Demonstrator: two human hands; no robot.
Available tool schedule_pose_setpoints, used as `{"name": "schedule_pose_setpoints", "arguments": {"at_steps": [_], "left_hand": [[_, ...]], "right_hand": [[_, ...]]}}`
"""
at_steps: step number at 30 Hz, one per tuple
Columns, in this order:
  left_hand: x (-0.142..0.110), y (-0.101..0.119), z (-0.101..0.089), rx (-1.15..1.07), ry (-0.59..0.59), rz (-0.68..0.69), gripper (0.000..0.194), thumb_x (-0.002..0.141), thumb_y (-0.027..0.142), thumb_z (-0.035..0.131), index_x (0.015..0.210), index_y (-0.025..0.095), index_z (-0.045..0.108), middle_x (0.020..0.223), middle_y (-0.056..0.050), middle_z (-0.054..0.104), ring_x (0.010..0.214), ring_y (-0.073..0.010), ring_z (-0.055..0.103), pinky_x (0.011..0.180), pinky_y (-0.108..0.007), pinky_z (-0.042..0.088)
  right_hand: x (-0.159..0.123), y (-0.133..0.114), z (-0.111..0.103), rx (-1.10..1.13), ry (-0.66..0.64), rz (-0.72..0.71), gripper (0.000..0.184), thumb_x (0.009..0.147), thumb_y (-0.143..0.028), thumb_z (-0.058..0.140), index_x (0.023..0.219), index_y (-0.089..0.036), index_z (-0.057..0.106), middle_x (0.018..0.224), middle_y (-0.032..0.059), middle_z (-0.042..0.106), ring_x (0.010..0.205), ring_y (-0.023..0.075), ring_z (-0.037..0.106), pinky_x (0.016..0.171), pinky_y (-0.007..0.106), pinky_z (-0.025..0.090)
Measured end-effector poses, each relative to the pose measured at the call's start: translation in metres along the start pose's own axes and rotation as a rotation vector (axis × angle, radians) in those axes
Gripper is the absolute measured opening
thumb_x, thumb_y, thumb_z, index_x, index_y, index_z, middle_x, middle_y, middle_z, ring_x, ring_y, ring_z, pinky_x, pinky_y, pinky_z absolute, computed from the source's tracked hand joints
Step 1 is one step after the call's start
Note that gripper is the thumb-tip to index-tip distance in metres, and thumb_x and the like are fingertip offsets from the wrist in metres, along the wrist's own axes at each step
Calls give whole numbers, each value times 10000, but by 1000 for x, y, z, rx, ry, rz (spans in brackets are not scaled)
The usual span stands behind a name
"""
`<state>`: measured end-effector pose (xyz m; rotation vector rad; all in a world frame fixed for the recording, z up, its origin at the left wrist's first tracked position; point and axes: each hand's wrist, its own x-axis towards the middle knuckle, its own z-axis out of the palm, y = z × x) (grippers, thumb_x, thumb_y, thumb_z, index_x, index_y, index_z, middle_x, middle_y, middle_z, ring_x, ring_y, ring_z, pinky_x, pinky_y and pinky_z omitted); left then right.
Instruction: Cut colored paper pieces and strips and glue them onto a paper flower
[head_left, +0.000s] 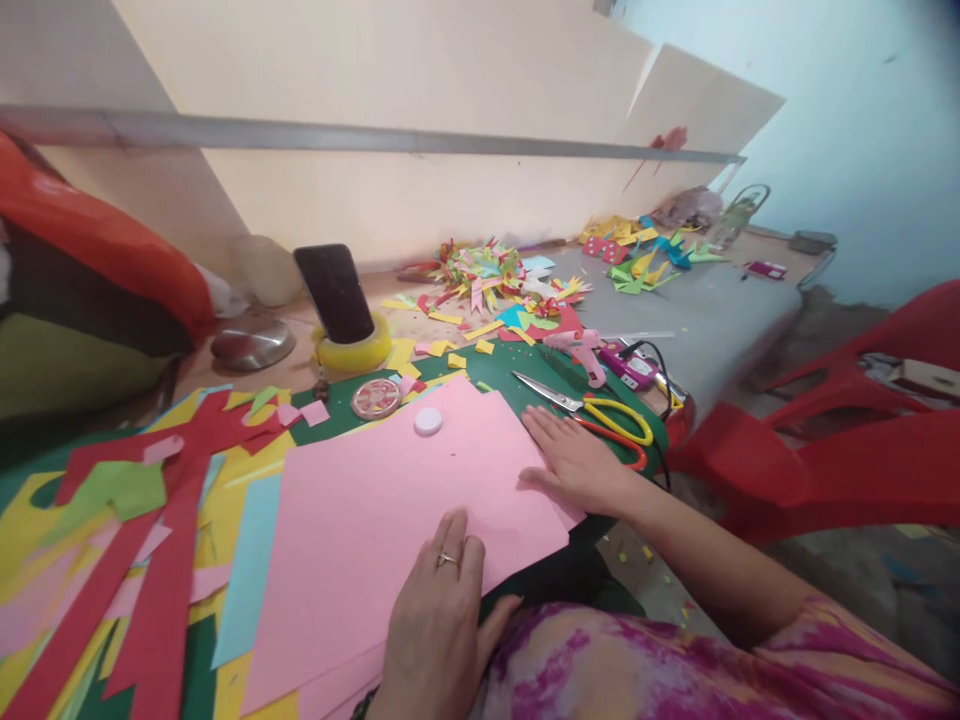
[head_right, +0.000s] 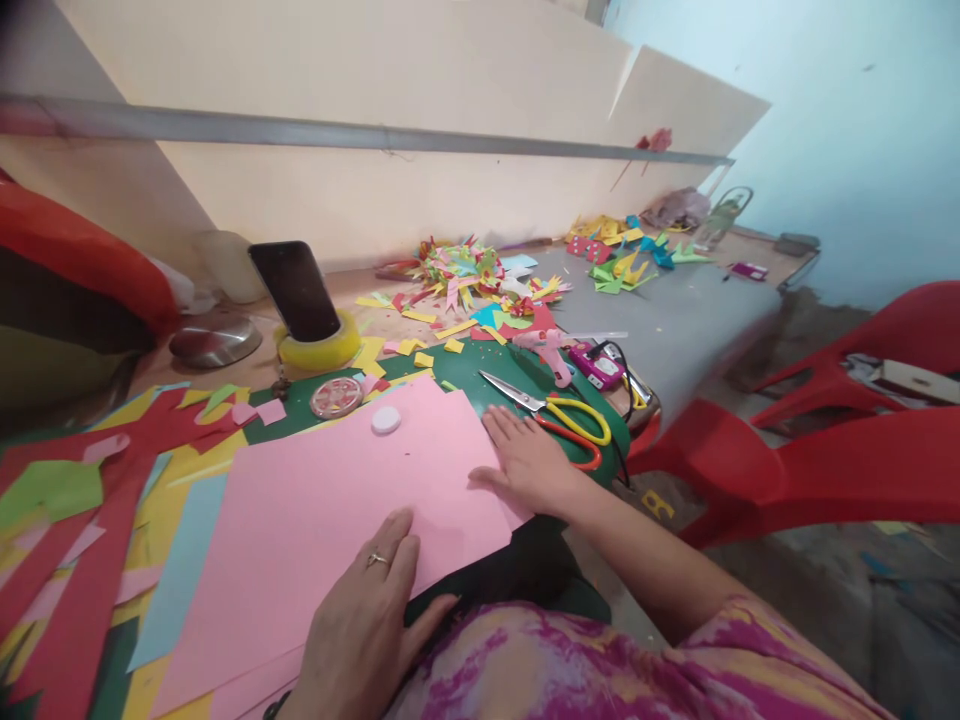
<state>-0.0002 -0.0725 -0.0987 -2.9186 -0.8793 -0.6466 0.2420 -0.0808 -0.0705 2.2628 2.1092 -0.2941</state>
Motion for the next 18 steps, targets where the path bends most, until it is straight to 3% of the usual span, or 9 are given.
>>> {"name": "schedule_pose_setpoints", "arguments": {"at_steps": [2, 5, 7, 10, 13, 16, 18], "left_hand": [[0, 0, 0, 11, 18, -5, 281, 863, 381, 612, 1046, 174, 559, 1236, -185, 652, 1089, -310, 660, 814, -391, 587], [0, -1, 2, 3, 32, 4, 307, 855, 403, 625, 1042, 168, 560, 1220, -193, 657, 1061, -314, 671, 797, -395, 592], [0, -1, 1, -3, 15, 12, 308, 861, 403, 620, 1052, 169, 556, 1231, -193, 651, 1077, -311, 665, 806, -393, 590], [0, -1, -1, -7, 0, 4, 280, 882, 387, 591, 1056, 172, 548, 1253, -193, 640, 1107, -308, 653, 827, -397, 586], [2, 0, -2, -15, 17, -6, 267, 896, 379, 563, 1052, 164, 539, 1244, -202, 643, 1085, -317, 663, 806, -412, 592], [2, 0, -3, -15, 33, 7, 284, 896, 386, 565, 1055, 153, 536, 1219, -202, 656, 1060, -323, 673, 785, -411, 598], [2, 0, -3, -16, 27, 5, 276, 899, 384, 563, 1054, 156, 541, 1223, -196, 656, 1064, -318, 672, 791, -403, 596]], "right_hand": [[-4, 0, -1, -19, 52, 19, 876, 912, -704, 346, 1510, -64, 337, 1560, 237, 301, 1455, 356, 270, 1140, 553, 283], [-13, -11, 5, 48, 44, -254, 912, 880, -763, 308, 1522, -115, 329, 1556, 201, 339, 1457, 311, 284, 1145, 496, 297], [-13, -13, 9, 71, 8, -319, 943, 859, -790, 305, 1528, -126, 315, 1555, 201, 340, 1450, 301, 301, 1142, 480, 304], [-1, 2, 8, 0, 35, -131, 928, 889, -764, 267, 1512, -80, 338, 1550, 237, 324, 1444, 343, 302, 1124, 531, 309], [8, 16, -2, -73, 109, 0, 823, 935, -690, 285, 1435, -59, 455, 1499, 258, 411, 1386, 377, 386, 1087, 550, 342], [8, 10, -12, -38, 156, -35, 456, 1018, -397, 349, 1292, -127, 594, 1287, 191, 620, 1176, 297, 579, 969, 428, 460], [9, -1, -16, 26, 142, -31, 317, 1008, -243, 387, 1157, -164, 655, 1079, 122, 683, 996, 224, 644, 848, 323, 498]]}}
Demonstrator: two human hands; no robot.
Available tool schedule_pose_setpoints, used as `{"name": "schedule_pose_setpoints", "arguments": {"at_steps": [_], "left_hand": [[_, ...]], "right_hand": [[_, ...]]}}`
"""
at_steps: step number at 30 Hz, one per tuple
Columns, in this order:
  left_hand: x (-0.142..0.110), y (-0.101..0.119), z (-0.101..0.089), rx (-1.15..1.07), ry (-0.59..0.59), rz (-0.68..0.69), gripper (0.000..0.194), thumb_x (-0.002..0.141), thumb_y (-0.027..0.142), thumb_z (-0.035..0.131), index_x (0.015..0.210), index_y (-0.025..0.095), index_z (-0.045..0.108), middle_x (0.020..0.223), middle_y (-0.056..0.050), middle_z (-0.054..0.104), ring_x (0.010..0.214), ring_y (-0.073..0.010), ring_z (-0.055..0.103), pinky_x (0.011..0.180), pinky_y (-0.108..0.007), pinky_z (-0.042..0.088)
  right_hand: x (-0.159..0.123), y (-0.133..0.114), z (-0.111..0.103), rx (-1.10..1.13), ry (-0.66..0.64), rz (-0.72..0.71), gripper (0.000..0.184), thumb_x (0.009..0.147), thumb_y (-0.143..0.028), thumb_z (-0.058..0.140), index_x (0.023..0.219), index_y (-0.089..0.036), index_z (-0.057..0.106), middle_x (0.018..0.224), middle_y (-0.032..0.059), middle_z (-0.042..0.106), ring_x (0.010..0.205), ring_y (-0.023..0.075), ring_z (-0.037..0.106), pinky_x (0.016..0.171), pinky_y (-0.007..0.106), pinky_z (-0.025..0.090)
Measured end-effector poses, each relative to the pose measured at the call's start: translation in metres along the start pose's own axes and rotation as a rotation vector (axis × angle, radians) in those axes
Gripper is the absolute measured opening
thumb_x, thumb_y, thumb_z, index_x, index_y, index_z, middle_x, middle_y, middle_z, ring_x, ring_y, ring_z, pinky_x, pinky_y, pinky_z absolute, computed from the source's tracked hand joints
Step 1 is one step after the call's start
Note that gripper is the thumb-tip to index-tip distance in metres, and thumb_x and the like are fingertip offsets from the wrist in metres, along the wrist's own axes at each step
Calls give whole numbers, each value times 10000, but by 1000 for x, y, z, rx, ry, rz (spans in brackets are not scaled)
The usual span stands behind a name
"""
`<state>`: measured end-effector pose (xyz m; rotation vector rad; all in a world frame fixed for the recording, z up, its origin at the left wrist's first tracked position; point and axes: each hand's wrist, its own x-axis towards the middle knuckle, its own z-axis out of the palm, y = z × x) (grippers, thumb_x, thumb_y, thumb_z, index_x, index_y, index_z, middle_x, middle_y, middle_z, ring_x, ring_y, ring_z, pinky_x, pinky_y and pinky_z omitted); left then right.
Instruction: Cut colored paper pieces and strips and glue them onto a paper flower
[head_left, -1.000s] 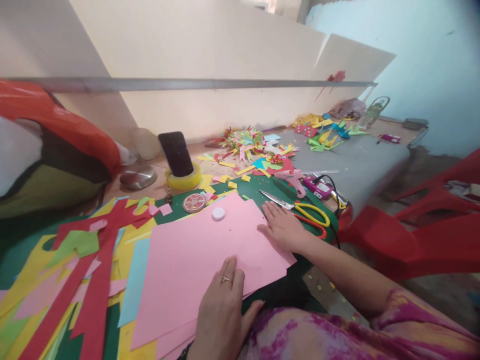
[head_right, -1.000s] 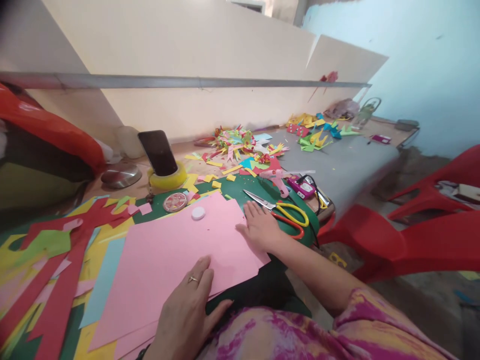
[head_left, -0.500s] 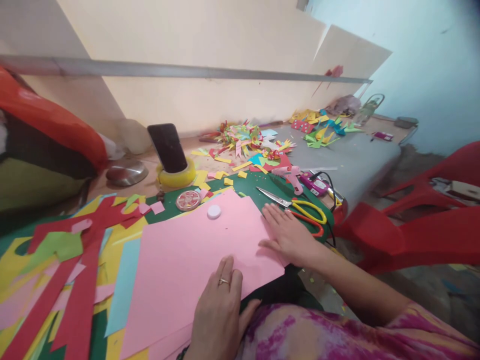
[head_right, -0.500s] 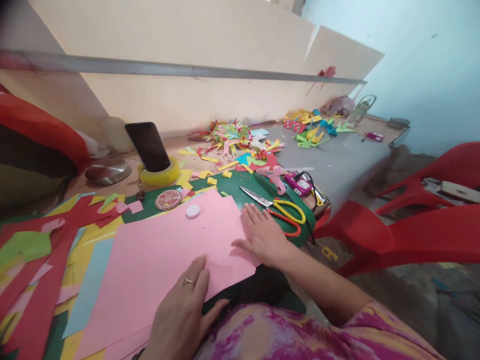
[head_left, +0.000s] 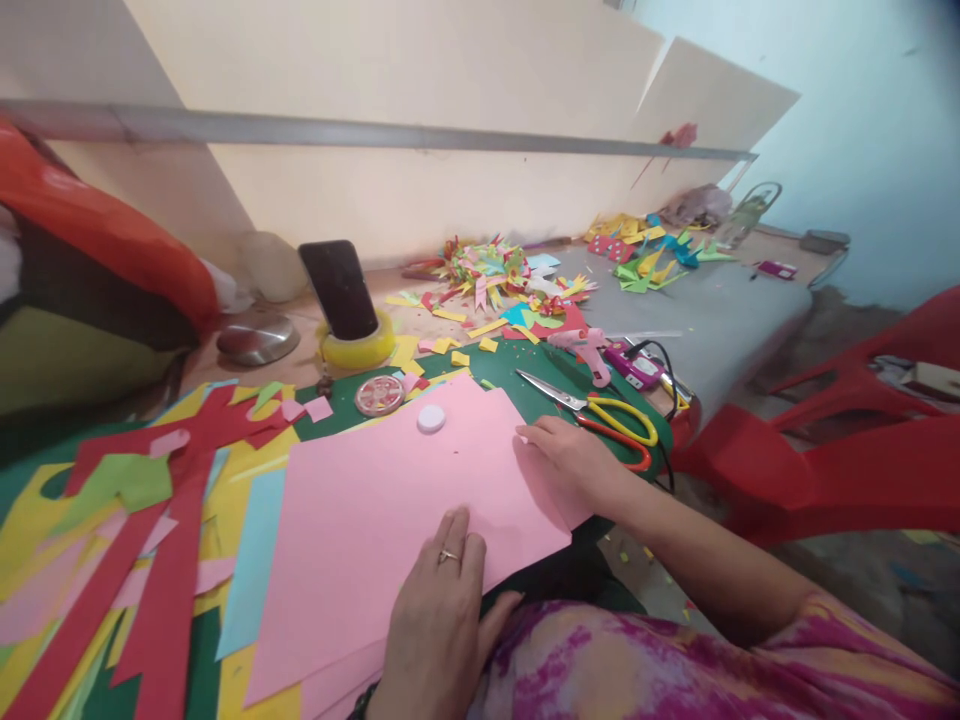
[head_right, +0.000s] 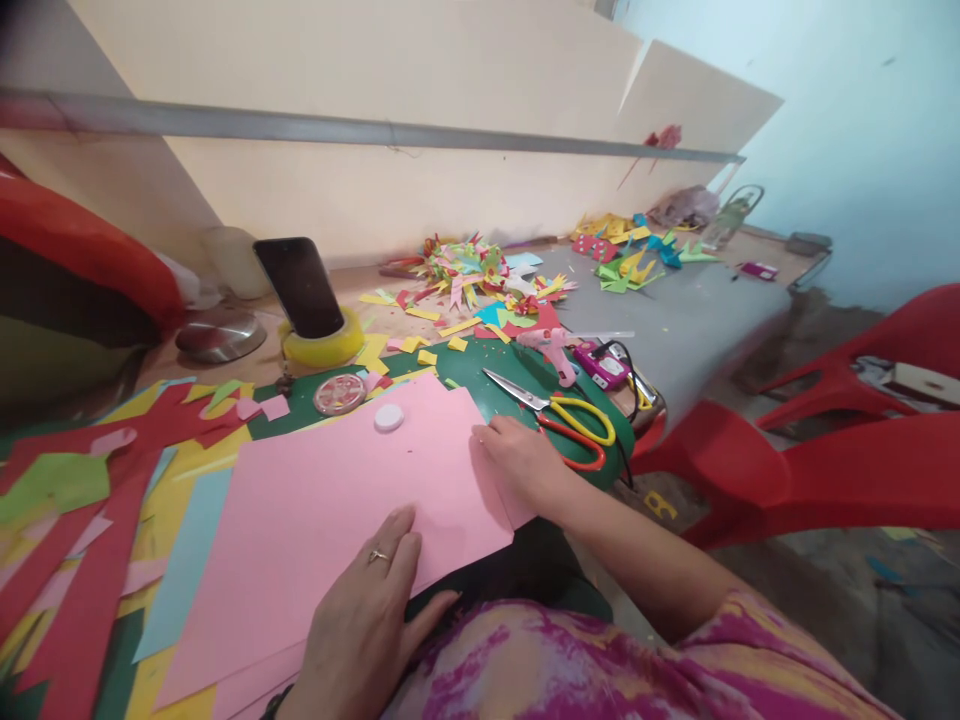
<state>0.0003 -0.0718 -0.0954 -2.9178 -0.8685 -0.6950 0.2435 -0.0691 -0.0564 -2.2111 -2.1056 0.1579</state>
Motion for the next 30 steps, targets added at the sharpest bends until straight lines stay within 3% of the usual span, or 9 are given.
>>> {"name": "schedule_pose_setpoints", "arguments": {"at_steps": [3, 6, 10, 15, 23, 30], "left_hand": [[-1, -1, 0, 0, -13, -10, 261, 914, 381, 544, 1057, 163, 552, 1247, -190, 646, 1095, -306, 660, 814, -392, 589], [-1, -2, 0, 14, -10, -1, 284, 935, 401, 507, 1076, 160, 557, 1242, -186, 652, 1098, -292, 661, 825, -381, 589], [1, -2, -2, 33, 13, 20, 321, 962, 421, 445, 1070, 139, 554, 1202, -195, 672, 1062, -287, 679, 802, -376, 600], [5, 0, -4, 53, 52, 28, 353, 1002, 416, 327, 1015, 143, 550, 1159, -190, 692, 1033, -278, 695, 780, -363, 607], [5, 0, -4, 45, 71, 29, 398, 1006, 433, 296, 1011, 132, 556, 1139, -208, 696, 1020, -285, 700, 769, -371, 611], [5, -1, -5, 49, 67, 22, 393, 1006, 432, 304, 1011, 133, 559, 1142, -201, 696, 1016, -283, 700, 769, -366, 609]], "right_hand": [[10, -10, 0, 29, -33, 108, 206, 984, -240, 474, 988, -169, 667, 962, 77, 670, 874, 190, 663, 768, 275, 489], [21, -10, 1, -71, -89, 139, 218, 995, -199, 434, 987, -147, 646, 973, 98, 664, 854, 208, 668, 740, 289, 482], [23, -6, -2, -148, -135, 127, 270, 949, -36, 383, 988, -100, 642, 974, 150, 654, 822, 224, 658, 681, 303, 461], [16, -9, -11, -178, -154, 67, 210, 989, -161, 447, 1008, -137, 655, 962, 104, 660, 858, 197, 643, 668, 271, 419], [16, -11, -18, -338, -196, -44, 203, 949, -91, 460, 975, -125, 659, 958, 109, 660, 815, 187, 624, 528, 285, 272], [22, -12, -11, -332, -201, -14, 204, 927, -55, 443, 952, -116, 636, 957, 133, 662, 825, 197, 651, 542, 258, 334]]}}
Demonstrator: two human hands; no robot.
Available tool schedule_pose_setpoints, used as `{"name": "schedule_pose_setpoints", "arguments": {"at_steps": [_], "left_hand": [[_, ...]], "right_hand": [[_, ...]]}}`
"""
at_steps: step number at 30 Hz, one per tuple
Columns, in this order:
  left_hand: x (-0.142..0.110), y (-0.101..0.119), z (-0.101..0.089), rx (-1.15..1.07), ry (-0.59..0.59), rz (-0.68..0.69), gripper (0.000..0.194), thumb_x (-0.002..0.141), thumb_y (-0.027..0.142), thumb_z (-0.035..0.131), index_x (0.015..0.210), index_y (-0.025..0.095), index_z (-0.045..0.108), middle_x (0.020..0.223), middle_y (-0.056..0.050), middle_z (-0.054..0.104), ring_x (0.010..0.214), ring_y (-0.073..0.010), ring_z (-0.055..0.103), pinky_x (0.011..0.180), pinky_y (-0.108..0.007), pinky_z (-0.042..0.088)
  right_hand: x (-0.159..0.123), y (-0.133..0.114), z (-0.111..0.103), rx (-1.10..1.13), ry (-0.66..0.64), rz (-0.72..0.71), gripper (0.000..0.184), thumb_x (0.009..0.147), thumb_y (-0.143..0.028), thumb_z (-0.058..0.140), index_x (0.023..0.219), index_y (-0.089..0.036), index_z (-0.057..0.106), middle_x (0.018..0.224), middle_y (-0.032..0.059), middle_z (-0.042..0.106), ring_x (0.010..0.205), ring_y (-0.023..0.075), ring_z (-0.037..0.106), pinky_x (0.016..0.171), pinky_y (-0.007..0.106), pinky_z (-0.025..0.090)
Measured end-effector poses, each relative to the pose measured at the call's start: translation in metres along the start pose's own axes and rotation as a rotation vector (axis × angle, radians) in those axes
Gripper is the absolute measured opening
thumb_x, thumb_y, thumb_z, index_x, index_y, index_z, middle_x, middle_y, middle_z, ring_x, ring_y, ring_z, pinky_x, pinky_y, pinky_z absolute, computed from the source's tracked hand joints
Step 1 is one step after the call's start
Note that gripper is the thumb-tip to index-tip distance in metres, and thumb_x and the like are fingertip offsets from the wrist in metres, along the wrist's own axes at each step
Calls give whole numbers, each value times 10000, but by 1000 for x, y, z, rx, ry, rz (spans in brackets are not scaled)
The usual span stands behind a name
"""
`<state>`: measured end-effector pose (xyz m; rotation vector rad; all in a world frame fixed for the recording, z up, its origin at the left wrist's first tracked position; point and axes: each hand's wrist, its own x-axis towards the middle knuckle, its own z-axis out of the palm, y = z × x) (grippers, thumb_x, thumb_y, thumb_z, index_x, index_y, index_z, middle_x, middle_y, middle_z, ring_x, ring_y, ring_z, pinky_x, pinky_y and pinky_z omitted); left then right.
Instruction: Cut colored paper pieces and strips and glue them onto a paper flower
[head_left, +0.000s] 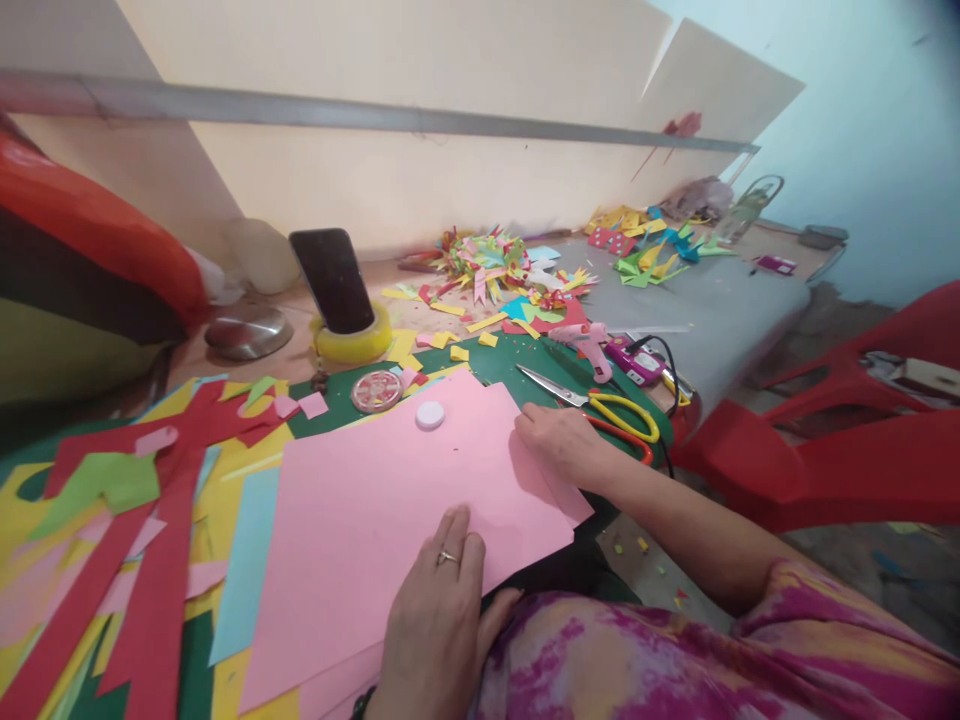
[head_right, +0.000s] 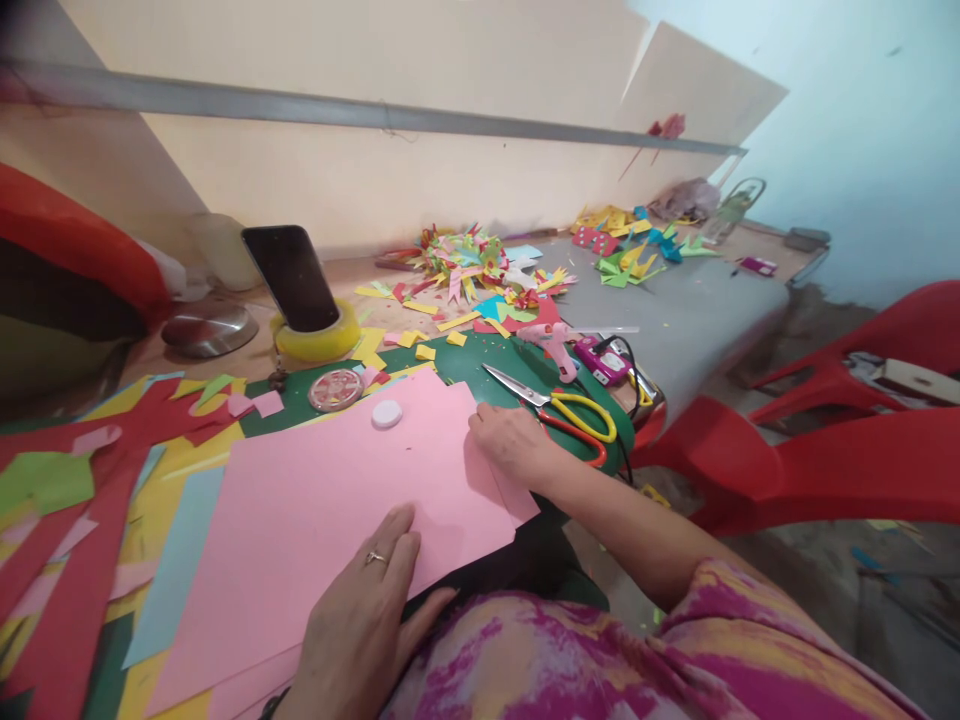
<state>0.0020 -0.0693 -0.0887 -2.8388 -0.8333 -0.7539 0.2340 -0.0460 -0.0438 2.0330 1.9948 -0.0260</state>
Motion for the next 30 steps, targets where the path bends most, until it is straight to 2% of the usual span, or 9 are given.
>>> {"name": "schedule_pose_setpoints", "arguments": {"at_steps": [4, 7, 9, 12, 14, 19, 26, 28, 30], "left_hand": [[-1, 0, 2, -21, 4, 1, 361, 991, 436, 368, 1025, 135, 564, 1155, -198, 692, 1024, -280, 697, 779, -362, 606], [-2, 0, 3, -7, 19, 10, 372, 1003, 423, 329, 1013, 136, 565, 1150, -197, 695, 1024, -271, 698, 771, -351, 605], [-2, 0, 4, 12, 32, 17, 395, 1012, 416, 287, 1004, 134, 564, 1137, -199, 701, 1015, -266, 702, 761, -347, 605], [0, 0, 4, 39, 46, 23, 427, 1019, 413, 239, 990, 134, 561, 1116, -198, 711, 997, -264, 710, 750, -349, 607], [1, 0, 3, 50, 48, 20, 435, 1022, 410, 223, 982, 140, 561, 1109, -190, 716, 992, -259, 713, 749, -345, 607], [0, -1, 4, 49, 42, 25, 424, 1021, 392, 234, 987, 134, 568, 1111, -192, 716, 998, -261, 710, 749, -348, 606], [-3, 0, 7, 1, 29, 18, 345, 1005, 363, 325, 1024, 117, 566, 1149, -213, 697, 1031, -281, 696, 770, -371, 601], [-5, 0, 8, 6, 18, 22, 332, 1003, 357, 328, 1019, 126, 566, 1156, -204, 697, 1033, -274, 695, 768, -362, 601], [-6, -1, 9, 19, 9, 29, 311, 998, 348, 345, 1022, 136, 571, 1164, -191, 697, 1042, -264, 693, 781, -351, 599]], "right_hand": [[8, 10, 2, 33, 57, 191, 250, 937, -38, 382, 981, -97, 620, 985, 168, 664, 870, 233, 667, 591, 267, 407], [10, 21, 1, 47, 115, 328, 281, 954, -47, 345, 1092, -64, 590, 1001, 176, 676, 879, 243, 676, 651, 284, 444], [10, 24, 2, 155, 175, 294, 287, 948, -52, 381, 1139, -93, 590, 1001, 128, 699, 894, 210, 675, 720, 268, 461], [9, 19, 6, 400, 260, 101, 315, 927, -60, 437, 1145, -152, 645, 1029, 83, 713, 933, 178, 662, 801, 253, 456], [10, 14, 6, 452, 224, 46, 304, 938, -92, 449, 1116, -166, 684, 1007, 78, 711, 917, 176, 659, 794, 255, 446], [20, 5, -2, 344, 29, 105, 253, 968, -145, 451, 1021, -153, 699, 1028, 78, 703, 951, 166, 653, 796, 230, 423], [31, 18, -13, 202, 9, 315, 293, 976, -120, 364, 1059, -85, 642, 1054, 190, 679, 950, 258, 672, 712, 292, 438], [27, 19, -17, 193, 15, 313, 285, 991, -155, 370, 1072, -112, 640, 1074, 162, 681, 965, 238, 668, 736, 279, 440], [22, 15, -17, 186, 12, 229, 252, 1000, -211, 412, 1070, -170, 650, 1075, 97, 691, 981, 199, 662, 764, 249, 438]]}}
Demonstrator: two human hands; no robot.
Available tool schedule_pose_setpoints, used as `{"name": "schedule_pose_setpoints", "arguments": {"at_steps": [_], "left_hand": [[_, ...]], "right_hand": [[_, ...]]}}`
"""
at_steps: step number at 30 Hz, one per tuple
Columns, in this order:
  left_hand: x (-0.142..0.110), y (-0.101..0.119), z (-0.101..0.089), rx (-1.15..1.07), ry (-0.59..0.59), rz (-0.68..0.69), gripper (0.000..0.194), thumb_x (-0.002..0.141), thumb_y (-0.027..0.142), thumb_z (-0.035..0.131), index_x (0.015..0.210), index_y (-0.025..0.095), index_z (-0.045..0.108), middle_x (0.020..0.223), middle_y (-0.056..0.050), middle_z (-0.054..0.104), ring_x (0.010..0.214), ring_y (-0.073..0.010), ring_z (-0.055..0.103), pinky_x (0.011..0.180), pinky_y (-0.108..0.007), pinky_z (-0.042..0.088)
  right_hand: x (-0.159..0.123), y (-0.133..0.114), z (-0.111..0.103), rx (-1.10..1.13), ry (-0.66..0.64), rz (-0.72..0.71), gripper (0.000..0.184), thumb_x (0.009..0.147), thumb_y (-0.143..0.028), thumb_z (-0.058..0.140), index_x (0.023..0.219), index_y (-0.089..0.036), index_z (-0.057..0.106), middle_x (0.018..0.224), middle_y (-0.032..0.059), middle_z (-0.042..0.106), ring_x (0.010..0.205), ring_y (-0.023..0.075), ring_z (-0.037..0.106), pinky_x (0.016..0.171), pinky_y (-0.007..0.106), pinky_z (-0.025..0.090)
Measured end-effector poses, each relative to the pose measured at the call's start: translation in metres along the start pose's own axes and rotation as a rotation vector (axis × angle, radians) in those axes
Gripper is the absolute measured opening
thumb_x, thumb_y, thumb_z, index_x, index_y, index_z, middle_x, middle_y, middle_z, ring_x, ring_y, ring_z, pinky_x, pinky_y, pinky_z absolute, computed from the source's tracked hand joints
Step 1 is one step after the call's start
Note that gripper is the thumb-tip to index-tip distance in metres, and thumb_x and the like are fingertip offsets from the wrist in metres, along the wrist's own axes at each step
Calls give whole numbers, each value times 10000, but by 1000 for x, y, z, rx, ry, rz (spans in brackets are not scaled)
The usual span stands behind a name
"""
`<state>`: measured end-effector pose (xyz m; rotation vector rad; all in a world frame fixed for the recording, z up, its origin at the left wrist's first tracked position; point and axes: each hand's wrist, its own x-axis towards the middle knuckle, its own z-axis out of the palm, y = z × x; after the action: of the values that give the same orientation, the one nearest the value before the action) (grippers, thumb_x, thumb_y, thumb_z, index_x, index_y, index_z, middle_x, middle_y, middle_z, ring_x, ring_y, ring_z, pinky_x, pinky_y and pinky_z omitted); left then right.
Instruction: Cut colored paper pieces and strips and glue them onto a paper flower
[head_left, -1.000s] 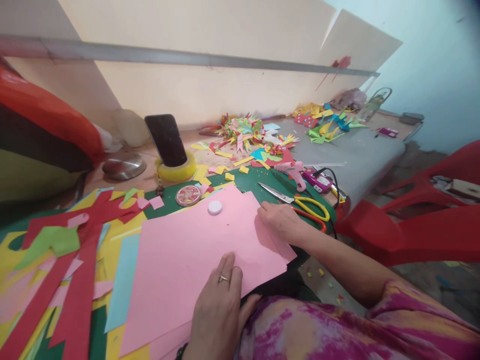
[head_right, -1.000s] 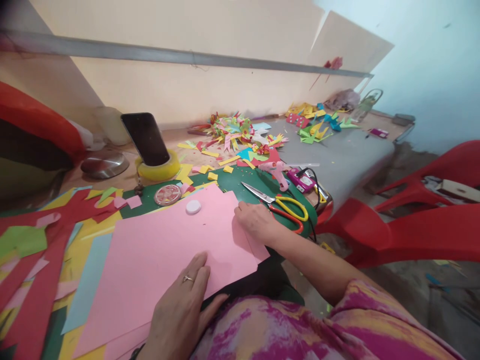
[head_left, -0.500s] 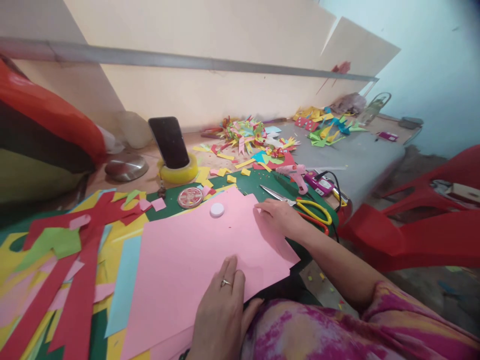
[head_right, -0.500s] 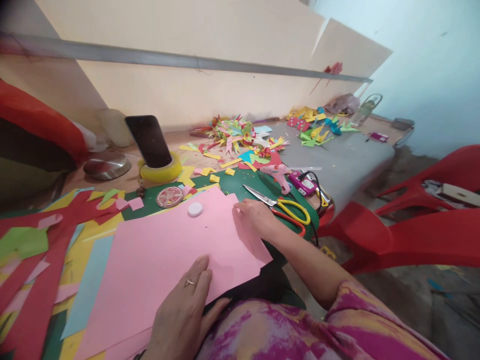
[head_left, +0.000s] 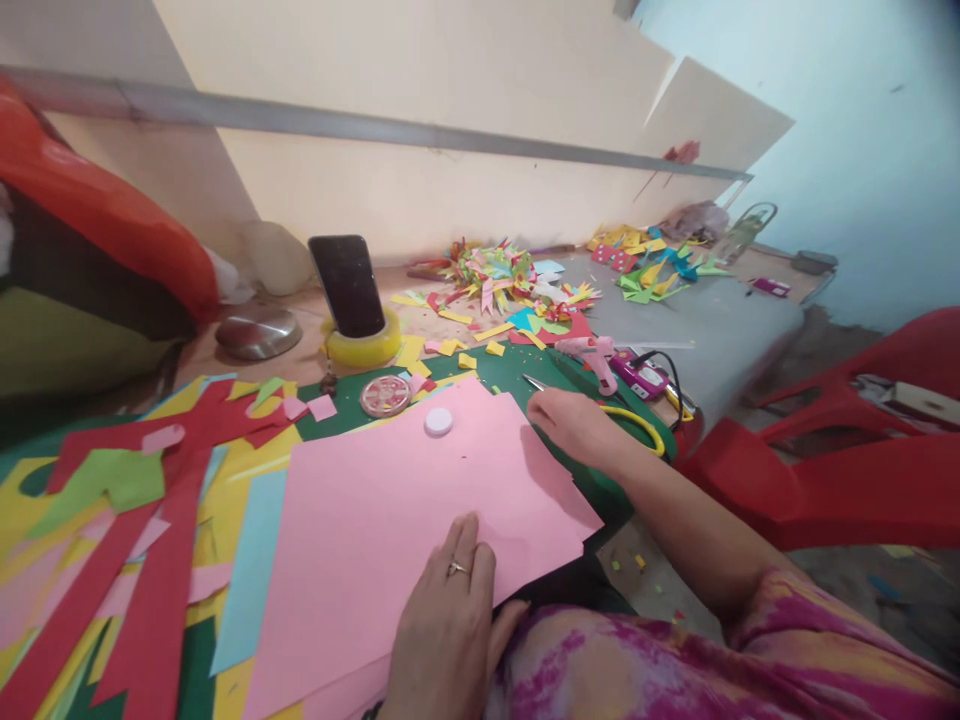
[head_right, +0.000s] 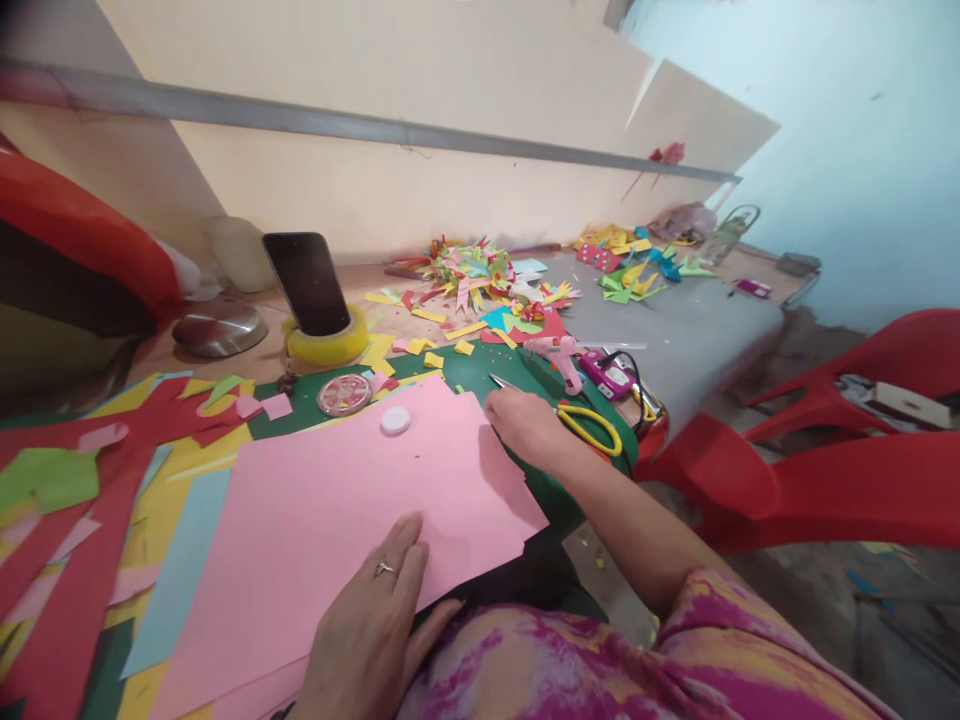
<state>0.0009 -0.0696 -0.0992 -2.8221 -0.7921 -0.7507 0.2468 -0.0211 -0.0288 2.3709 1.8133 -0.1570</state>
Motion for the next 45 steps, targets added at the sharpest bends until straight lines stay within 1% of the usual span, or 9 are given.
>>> {"name": "schedule_pose_setpoints", "arguments": {"at_steps": [3, 9, 14, 19, 26, 31, 36, 40, 45], "left_hand": [[-2, -1, 2, 17, -20, 0, 282, 986, 342, 384, 1036, 145, 579, 1193, -185, 688, 1074, -261, 682, 814, -351, 596], [0, 0, 1, 17, -7, -17, 321, 1003, 328, 322, 1029, 139, 580, 1175, -185, 697, 1051, -258, 693, 799, -354, 607], [1, 0, 0, -25, 23, -26, 339, 1011, 349, 306, 1031, 134, 568, 1167, -194, 696, 1036, -263, 699, 781, -352, 610], [-2, -2, 2, -38, 19, -15, 299, 996, 352, 365, 1031, 134, 567, 1182, -204, 685, 1041, -270, 693, 783, -362, 606], [-4, -2, 3, -85, -24, -35, 254, 958, 344, 478, 1084, 142, 564, 1233, -199, 662, 1097, -282, 668, 823, -380, 596], [-4, -1, 3, -76, -13, -31, 257, 947, 353, 502, 1061, 132, 570, 1220, -210, 665, 1082, -283, 675, 817, -369, 597], [-3, 0, 3, -22, -14, -23, 260, 983, 333, 399, 1040, 149, 575, 1210, -186, 679, 1077, -264, 679, 815, -359, 598], [-1, 0, 1, -15, 18, -19, 328, 1007, 339, 319, 1021, 134, 575, 1168, -193, 696, 1041, -262, 695, 787, -346, 604], [-3, -1, 2, -25, -4, -18, 302, 993, 347, 377, 1047, 132, 583, 1196, -194, 684, 1048, -264, 692, 791, -352, 603]], "right_hand": [[-6, -9, 9, -62, -5, -105, 241, 989, -184, 430, 1022, -166, 667, 1015, 90, 692, 930, 189, 664, 727, 244, 442], [0, -15, 27, -149, 16, -132, 253, 904, -12, 432, 1015, -107, 639, 1011, 158, 658, 1001, 236, 631, 740, 279, 460], [6, -2, 23, -169, 49, -50, 283, 964, -67, 361, 1042, -86, 632, 1008, 173, 659, 924, 236, 659, 692, 288, 462], [-2, -3, 25, -144, 33, -153, 221, 970, -143, 448, 977, -169, 667, 977, 85, 674, 893, 180, 659, 679, 242, 442], [1, -15, 26, -176, 38, -167, 244, 900, -23, 446, 1014, -104, 645, 995, 148, 666, 984, 236, 640, 703, 275, 451], [7, -3, 16, -186, 53, -42, 291, 960, -85, 376, 1049, -98, 652, 1027, 181, 675, 929, 242, 675, 658, 281, 460], [0, -2, 16, -149, 24, -131, 275, 984, -202, 437, 960, -180, 711, 957, 88, 708, 885, 191, 683, 658, 245, 436], [-1, -12, 22, -149, 18, -182, 244, 936, -97, 455, 958, -120, 698, 940, 127, 694, 898, 204, 672, 656, 248, 428], [6, -14, 21, -159, 23, -162, 260, 891, -19, 455, 1010, -92, 674, 981, 163, 681, 955, 230, 662, 680, 260, 442]]}}
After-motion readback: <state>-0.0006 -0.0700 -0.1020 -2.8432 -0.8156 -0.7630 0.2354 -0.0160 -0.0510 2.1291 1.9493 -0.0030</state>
